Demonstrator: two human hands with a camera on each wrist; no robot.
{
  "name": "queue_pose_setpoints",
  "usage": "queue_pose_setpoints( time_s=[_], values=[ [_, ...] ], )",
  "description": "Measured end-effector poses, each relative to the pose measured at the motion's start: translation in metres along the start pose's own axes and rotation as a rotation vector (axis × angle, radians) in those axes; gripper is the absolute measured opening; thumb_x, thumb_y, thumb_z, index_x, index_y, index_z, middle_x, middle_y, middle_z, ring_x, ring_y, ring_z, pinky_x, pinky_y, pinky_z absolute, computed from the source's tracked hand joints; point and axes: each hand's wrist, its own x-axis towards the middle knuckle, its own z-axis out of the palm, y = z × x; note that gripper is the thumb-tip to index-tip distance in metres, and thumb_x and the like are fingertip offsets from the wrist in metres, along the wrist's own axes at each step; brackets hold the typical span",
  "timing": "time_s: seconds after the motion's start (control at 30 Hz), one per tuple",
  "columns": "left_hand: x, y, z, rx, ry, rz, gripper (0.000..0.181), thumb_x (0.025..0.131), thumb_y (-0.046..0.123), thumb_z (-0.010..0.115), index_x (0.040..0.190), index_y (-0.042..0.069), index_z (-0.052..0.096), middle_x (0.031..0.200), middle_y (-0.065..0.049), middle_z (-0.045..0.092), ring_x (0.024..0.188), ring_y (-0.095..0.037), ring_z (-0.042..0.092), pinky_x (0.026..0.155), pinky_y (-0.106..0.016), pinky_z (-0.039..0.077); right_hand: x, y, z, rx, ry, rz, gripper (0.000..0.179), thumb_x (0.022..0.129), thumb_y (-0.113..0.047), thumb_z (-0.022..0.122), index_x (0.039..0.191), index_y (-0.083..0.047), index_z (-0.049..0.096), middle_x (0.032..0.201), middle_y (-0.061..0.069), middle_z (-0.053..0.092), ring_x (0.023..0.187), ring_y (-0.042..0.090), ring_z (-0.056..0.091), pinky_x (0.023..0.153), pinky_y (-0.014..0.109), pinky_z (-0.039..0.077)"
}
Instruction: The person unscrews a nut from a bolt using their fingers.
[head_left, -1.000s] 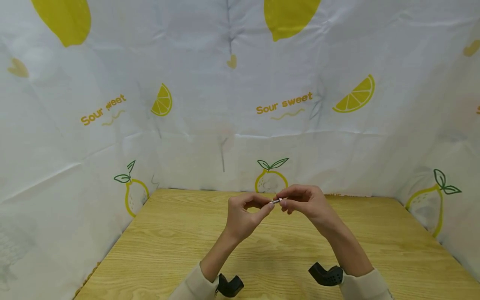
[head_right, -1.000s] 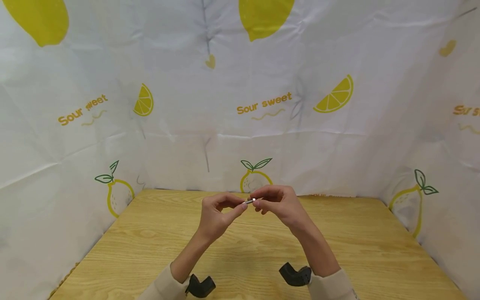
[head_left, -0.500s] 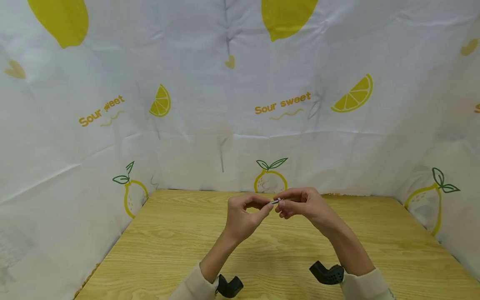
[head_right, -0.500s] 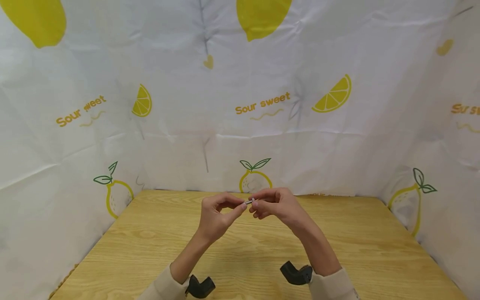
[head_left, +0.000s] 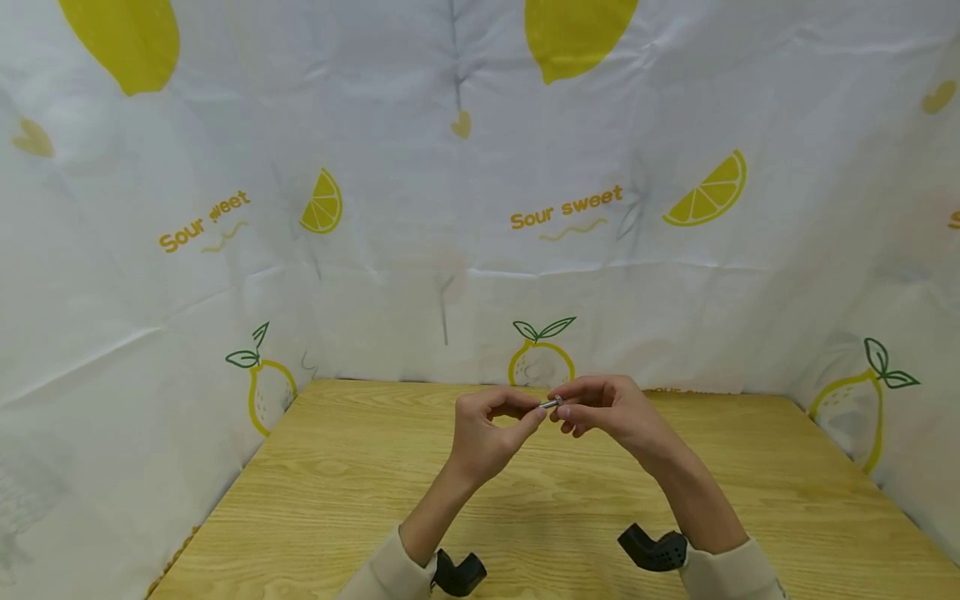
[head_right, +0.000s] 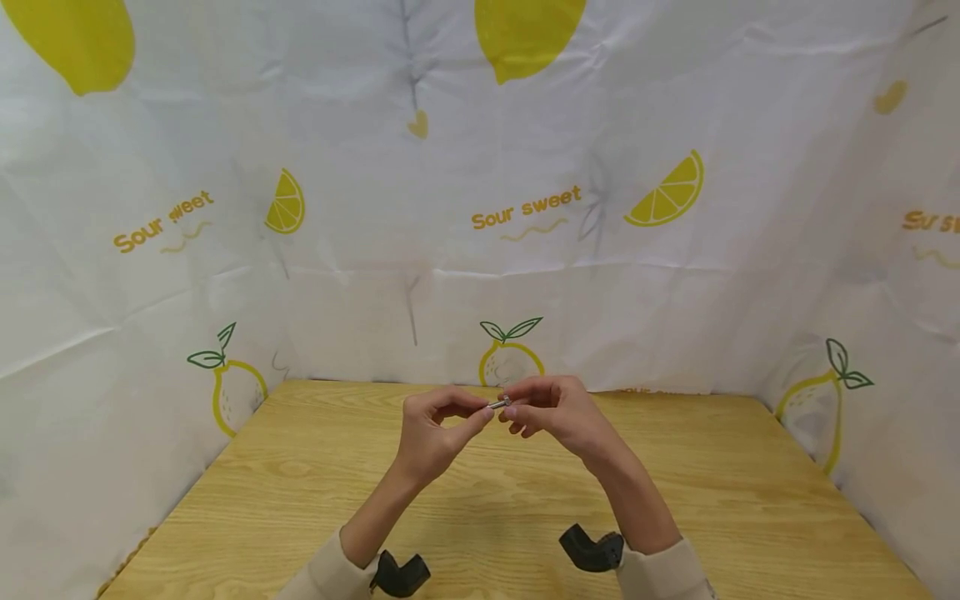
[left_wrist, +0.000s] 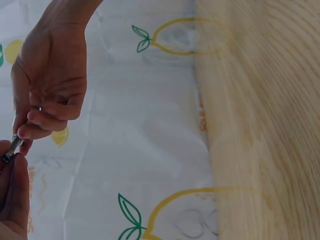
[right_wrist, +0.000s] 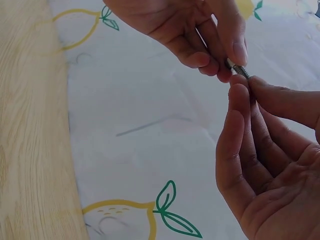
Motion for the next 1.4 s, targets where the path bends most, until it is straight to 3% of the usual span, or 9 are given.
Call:
queue_pose_setpoints(
  time_s=[0.4,0.67,0.93,1.17,1.4],
  values=[
    [-0.0002,-0.0002,0.0016,0.018,-0.003,-0.004,0.005,0.087,-0.002,0.078,0.091,0.001,0.079,0.084,-0.015,0.078,0.07,-0.02,0.076,0.066,-0.027,0.064,0.0001,0.0013,-0.0009,-0.014,0.032,0.002,0.031,0.102,-0.011,0.065,0.125,0.009,0.066,0.102,-0.008,0.075,0.084,0.015,0.073,0.074,0.036,0.063],
    [-0.0002,-0.0025,0.0023,0.021,0.001,0.001,0.007,0.086,-0.004,0.078,0.09,0.002,0.079,0.083,-0.015,0.078,0.068,-0.02,0.076,0.066,-0.027,0.064,0.0018,0.0023,-0.0039,-0.015,-0.017,0.032,0.033,0.102,-0.012,0.064,0.126,0.011,0.064,0.096,-0.004,0.075,0.083,0.017,0.073,0.074,0.033,0.063],
    [-0.0003,-0.0031,0.0034,0.014,-0.002,-0.01,0.005,0.087,-0.003,0.078,0.089,0.001,0.079,0.083,-0.015,0.078,0.07,-0.019,0.076,0.066,-0.028,0.065,0.0016,0.005,-0.0029,-0.018,0.021,-0.009,0.029,0.101,-0.011,0.066,0.123,0.009,0.066,0.1,-0.007,0.075,0.083,0.015,0.073,0.073,0.034,0.063],
    [-0.0007,-0.0029,0.0026,0.008,-0.001,-0.008,0.007,0.087,-0.005,0.077,0.089,0.002,0.079,0.083,-0.016,0.078,0.068,-0.02,0.076,0.065,-0.028,0.064,0.0007,0.0045,-0.005,0.012,-0.022,0.008,0.031,0.102,-0.01,0.064,0.125,0.011,0.065,0.097,-0.007,0.076,0.078,0.013,0.071,0.075,0.033,0.063],
    [-0.001,-0.0029,0.002,0.005,-0.002,-0.019,0.005,0.087,-0.004,0.077,0.089,0.001,0.079,0.083,-0.016,0.078,0.069,-0.02,0.076,0.066,-0.029,0.065,0.0,0.0048,-0.0036,0.005,0.029,-0.006,0.029,0.101,-0.011,0.066,0.122,0.009,0.067,0.098,-0.007,0.075,0.081,0.014,0.072,0.074,0.033,0.063]
  ],
)
